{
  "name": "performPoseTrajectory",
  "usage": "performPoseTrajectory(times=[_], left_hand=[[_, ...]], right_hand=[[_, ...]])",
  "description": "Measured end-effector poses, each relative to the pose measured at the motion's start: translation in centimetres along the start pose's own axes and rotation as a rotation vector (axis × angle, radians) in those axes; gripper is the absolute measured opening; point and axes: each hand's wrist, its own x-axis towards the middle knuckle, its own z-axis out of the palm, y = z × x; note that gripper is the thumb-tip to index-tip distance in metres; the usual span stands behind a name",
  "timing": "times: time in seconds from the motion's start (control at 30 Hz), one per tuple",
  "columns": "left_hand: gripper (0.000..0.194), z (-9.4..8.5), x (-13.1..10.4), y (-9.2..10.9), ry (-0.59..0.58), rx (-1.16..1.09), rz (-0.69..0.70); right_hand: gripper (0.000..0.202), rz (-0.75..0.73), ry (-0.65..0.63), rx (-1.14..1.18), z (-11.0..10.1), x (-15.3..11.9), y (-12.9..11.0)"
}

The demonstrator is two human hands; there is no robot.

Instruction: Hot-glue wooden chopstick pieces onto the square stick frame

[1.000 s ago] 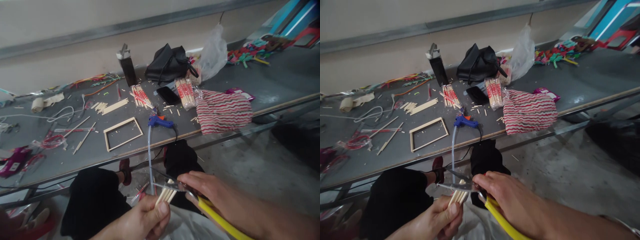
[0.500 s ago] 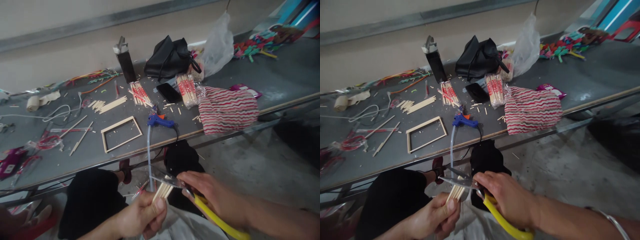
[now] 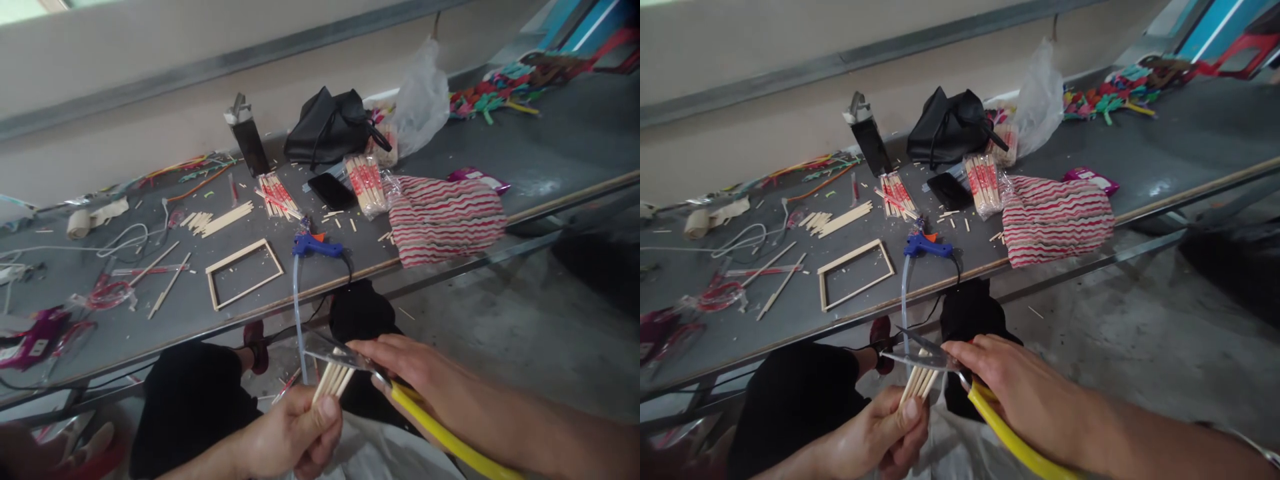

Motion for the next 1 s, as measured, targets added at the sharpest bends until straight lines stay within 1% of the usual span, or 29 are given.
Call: performPoseTrajectory(times=[0.2,0.27,0.33,0.47,0.63,0.73,0.83,0.9,1.0], left_hand=[[0.066,1.4,0.2,0.3,-0.002,0.042,-0.042],[0.066,1.6,0.3,0.2,-0.009,0.025,-0.033],[0.065,1.6,0.4,0.0,-0.007,0.016,-0.024],[0.064,1.4,0.7,-0.7,0.012,0.005,-0.017],[0.062,0.9,1.3,-1.0,0.007,-0.080,-0.021],[0.062,0.3,1.3,-0.4,0.025,-0.067,-0.030],[0.063,-0.4,1.0,0.3,-0.018,0.007,-0.055],[0.063,-0.6,0.8,0.6,-0.039,0.040,-0.062],[0.061,-0.6,0.7,0.9,-0.038,0.040,-0.055]], right_hand=[[0.053,0.090,-0.042,-0.019,-0.7,-1.1,-1.1],[0.049,0.074,-0.057,-0.008,-0.9,-1.0,-1.5],[0.041,0.027,-0.057,0.006,-1.0,-0.6,-1.5],[0.026,-0.060,-0.026,0.015,-0.2,0.3,-0.3],[0.021,-0.125,-0.002,0.008,0.8,1.1,1.8],[0.022,-0.143,0.001,0.022,1.0,1.5,3.0],[0.026,-0.186,0.024,0.025,1.1,1.6,3.7],[0.030,-0.211,0.039,0.024,1.1,1.4,3.7],[0.033,-0.186,0.058,0.032,1.0,1.1,3.0]])
